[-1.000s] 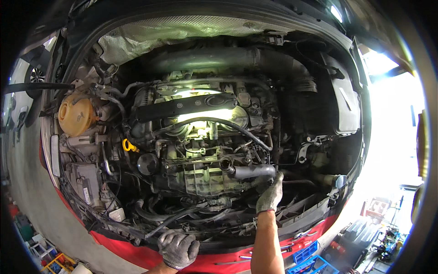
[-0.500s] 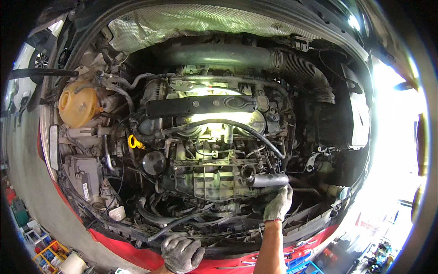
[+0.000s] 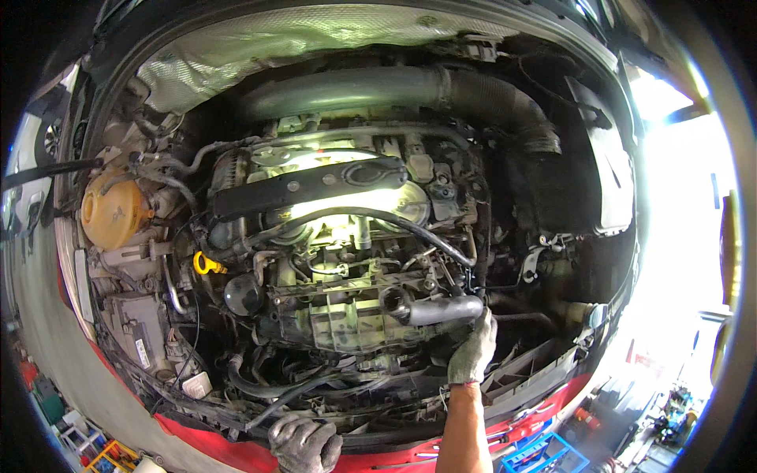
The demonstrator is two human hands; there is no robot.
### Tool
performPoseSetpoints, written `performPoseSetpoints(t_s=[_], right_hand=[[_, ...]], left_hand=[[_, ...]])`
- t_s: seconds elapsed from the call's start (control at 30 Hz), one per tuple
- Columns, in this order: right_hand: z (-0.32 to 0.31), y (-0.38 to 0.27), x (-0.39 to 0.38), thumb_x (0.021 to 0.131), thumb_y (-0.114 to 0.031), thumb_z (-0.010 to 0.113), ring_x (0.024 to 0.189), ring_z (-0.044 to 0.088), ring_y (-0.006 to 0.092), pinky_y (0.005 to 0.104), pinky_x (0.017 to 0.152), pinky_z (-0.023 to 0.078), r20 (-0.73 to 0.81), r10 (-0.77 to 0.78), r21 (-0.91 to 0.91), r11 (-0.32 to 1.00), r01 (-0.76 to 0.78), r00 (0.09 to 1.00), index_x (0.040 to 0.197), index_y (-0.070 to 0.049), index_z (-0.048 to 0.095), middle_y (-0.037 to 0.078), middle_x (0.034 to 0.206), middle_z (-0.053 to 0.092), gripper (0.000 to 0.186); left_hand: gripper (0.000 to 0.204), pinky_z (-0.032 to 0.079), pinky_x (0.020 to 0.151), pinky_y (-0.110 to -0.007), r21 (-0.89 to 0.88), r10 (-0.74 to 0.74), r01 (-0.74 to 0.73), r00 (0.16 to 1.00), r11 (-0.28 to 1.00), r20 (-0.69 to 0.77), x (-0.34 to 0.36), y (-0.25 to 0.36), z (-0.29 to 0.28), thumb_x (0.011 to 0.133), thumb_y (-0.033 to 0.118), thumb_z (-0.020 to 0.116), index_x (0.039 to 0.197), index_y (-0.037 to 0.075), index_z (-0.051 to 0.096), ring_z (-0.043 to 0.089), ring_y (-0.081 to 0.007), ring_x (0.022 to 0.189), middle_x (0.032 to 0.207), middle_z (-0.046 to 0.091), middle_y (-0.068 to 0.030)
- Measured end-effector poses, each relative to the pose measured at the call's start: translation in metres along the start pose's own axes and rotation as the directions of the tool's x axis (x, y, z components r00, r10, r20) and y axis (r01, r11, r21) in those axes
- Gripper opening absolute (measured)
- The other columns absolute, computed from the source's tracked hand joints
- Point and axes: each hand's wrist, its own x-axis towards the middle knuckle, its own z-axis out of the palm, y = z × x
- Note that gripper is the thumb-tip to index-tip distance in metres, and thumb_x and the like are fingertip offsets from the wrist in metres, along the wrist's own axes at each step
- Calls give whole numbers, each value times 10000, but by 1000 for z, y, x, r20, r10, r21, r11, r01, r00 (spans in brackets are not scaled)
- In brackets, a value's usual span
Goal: The person works on a car engine with the hood open, using a wrench to tighten bolts and adjusting hoses and components within the engine bay. The person removes a plastic cover and continues to manipulate engine parts with both hands.
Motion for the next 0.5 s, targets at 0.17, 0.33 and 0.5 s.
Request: performPoseSetpoints(t_s=[0.17, 0.33, 0.5], right_hand=[[-9, 14, 10, 1053, -315, 561, 814, 549, 97, 251, 727, 470, 80, -30, -121, 992, 39, 996, 1185, -47, 667, 7, 956, 646, 317], [4, -15, -4, 1048, -355, 567, 912, 574, 113, 275, 829, 477, 27, 56, -113, 992, -53, 998, 1255, -21, 648, 29, 1049, 660, 401], [-14, 23, 16, 1063, -346, 555, 785, 558, 82, 243, 702, 472, 89, -32, -228, 972, 51, 996, 1227, -61, 663, 9, 972, 660, 345]], left_hand=[[219, 461, 947, -471, -9, -13, 14, 999, 1000, 45, -6, 2, 6, 863, 238, 753, 1035, 118, 690, 663, -307, 986, 975, 693, -65], [160, 426, 932, -458, 74, -33, 25, 994, 997, 106, -12, -1, 17, 777, 254, 736, 880, 139, 691, 647, -282, 911, 873, 667, -45], [166, 426, 930, -464, 70, -10, 3, 994, 998, 111, -11, 2, 15, 789, 249, 725, 894, 123, 699, 636, -293, 918, 895, 668, -59]])
